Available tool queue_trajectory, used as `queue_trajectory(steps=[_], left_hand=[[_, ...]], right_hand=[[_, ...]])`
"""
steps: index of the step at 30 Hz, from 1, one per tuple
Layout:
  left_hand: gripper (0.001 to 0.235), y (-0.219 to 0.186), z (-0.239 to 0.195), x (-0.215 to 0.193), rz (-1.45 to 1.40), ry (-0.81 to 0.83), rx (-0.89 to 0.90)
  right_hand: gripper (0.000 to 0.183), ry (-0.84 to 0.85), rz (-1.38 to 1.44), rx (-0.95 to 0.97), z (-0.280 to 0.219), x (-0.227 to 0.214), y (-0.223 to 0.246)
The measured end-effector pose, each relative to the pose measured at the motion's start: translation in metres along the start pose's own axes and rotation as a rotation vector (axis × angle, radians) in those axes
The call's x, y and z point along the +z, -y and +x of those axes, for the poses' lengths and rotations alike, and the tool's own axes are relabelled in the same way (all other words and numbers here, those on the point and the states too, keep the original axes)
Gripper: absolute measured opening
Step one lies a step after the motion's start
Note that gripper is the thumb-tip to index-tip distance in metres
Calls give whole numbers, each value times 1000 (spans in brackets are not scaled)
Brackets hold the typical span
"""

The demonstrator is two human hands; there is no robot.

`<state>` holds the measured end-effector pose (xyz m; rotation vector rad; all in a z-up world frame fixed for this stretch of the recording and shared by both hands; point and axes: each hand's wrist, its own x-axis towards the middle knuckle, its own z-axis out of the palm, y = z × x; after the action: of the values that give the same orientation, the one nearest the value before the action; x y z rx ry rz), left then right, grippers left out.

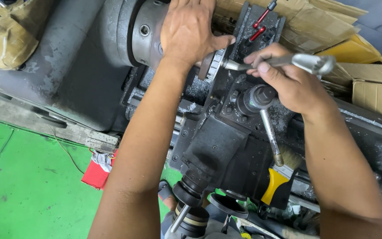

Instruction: Calibrating a lathe by setting up a dial indicator and tightening the tool post with a wrench.

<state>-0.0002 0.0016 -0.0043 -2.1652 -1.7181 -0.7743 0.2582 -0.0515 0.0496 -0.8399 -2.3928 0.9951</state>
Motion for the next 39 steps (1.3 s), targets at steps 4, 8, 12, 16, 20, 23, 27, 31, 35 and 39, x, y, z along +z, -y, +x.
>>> queue_trajectory(steps=[4,8,12,16,20,23,27,31,35,39], left_hand=[[95,-1,-1,-1,15,5,-2],[96,-1,-1,-3,8,-5,1],[64,1,-1,-2,-67,-11,2],[53,0,-1,2,-37,22,-7],[30,2,-1,10,-131,-110,-34],[26,4,-1,14,-131,-136,-35],[25,1,-1,13,-142,-166,-81],[27,1,-2,14,-134,-147,-98],[26,1,-3,11,-145,-166,-71],[27,0,-2,9,-141,-108,-92]], right_hand=[[31,-66,-60,-40,3,2,5],[31,-190,-120,285,3,9,23],[25,-192,-179,211,3,7,21],[23,-177,-150,226,7,6,17],[31,-235,-104,152,14,7,4],[41,-294,-38,84,20,8,-8],[42,-387,-5,124,29,10,-14],[41,-440,33,149,39,6,-31],[29,-480,140,218,48,2,-38],[18,-506,319,300,59,-1,-52]])
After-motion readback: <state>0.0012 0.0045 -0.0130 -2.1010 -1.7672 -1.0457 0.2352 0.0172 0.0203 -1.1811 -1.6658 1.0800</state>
